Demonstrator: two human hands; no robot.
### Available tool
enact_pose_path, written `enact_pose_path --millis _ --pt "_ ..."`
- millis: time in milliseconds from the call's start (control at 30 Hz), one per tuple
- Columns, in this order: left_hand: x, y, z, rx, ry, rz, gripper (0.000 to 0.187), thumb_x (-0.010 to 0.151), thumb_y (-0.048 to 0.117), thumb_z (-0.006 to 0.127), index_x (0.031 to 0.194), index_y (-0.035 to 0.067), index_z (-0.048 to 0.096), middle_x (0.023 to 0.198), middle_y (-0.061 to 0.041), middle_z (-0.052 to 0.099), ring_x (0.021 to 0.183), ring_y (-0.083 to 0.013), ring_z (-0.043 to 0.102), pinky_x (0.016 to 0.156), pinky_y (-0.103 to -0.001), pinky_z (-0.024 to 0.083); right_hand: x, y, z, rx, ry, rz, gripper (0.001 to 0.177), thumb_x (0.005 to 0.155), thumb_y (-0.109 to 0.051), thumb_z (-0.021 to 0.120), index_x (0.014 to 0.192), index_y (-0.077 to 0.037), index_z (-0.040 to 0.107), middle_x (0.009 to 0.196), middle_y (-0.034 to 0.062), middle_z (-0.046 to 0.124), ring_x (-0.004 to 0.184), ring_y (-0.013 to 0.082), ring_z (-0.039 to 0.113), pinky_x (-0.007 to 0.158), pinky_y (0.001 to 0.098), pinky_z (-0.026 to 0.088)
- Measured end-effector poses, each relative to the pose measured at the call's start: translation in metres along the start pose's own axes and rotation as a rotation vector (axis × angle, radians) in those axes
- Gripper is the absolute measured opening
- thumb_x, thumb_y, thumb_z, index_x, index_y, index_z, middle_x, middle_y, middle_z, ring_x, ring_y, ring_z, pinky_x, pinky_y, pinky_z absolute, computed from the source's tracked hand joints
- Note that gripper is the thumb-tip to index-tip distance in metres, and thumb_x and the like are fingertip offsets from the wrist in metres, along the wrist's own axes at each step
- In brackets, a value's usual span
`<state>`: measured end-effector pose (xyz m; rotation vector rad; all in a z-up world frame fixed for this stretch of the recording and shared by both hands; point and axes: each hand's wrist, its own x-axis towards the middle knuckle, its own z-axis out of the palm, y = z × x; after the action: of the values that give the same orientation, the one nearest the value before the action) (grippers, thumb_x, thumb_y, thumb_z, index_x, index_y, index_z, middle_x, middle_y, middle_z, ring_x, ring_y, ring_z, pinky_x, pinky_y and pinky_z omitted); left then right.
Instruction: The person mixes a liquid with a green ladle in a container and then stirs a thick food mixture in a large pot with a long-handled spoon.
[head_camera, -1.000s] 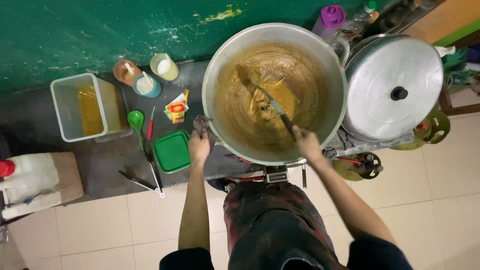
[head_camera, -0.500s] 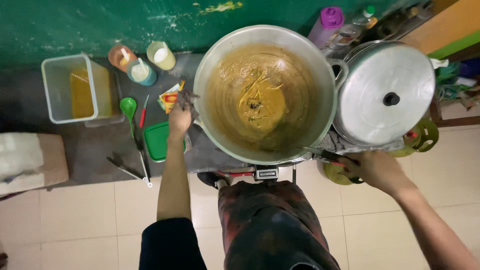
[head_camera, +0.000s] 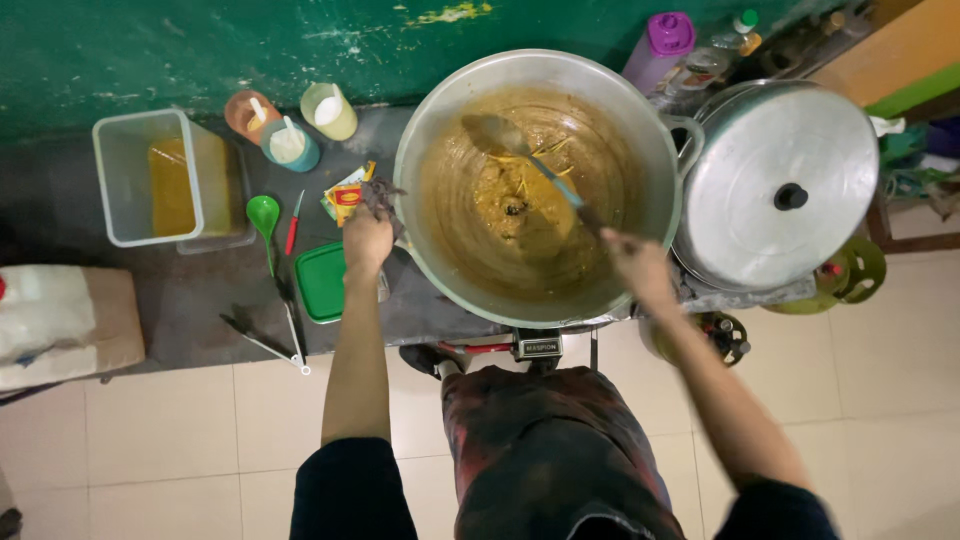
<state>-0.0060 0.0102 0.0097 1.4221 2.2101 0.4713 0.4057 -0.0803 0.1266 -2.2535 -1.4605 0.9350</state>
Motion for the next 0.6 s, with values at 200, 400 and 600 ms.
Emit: enact_pose_path --millis 200,400,600 --pt "-0.017 0.023 -0.022 -0.023 -0.063 0.000 0.039 0.090 0.027 0.038 0.101 -0.008 0.051 0.100 -0.032 0.057 0.098 -0.0479 0.051 0.085 -0.052 0.037 -0.082 -0.040 -0.153 -0.699 -0.122 -0.017 0.033 0.089 -0.049 0.045 0.105 -0.028 0.066 0.075 0.0111 0.070 0.071 0.0292 0.066 0.063 0.0389 0.051" --pt "-0.023 0.028 -0.034 -0.063 -0.088 -0.008 0.036 0.090 0.027 0.038 0.095 -0.005 0.054 0.097 -0.031 0.059 0.098 -0.0453 0.055 0.085 -0.050 0.041 -0.069 -0.010 -0.106 -0.839 -0.263 0.050 0.038 0.084 -0.055 0.043 0.105 -0.033 0.065 0.089 0.0097 0.071 0.086 0.0319 0.066 0.073 0.0427 0.051" --pt "-0.016 0.018 -0.024 -0.010 -0.044 0.038 0.035 0.090 0.026 0.041 0.089 -0.005 0.058 0.087 -0.032 0.061 0.092 -0.0460 0.059 0.083 -0.050 0.045 -0.042 0.004 0.024 -0.433 -0.174 0.088 0.055 0.090 -0.050 0.044 0.085 -0.003 0.072 0.075 0.0226 0.067 0.080 0.0368 0.067 0.068 0.0467 0.053"
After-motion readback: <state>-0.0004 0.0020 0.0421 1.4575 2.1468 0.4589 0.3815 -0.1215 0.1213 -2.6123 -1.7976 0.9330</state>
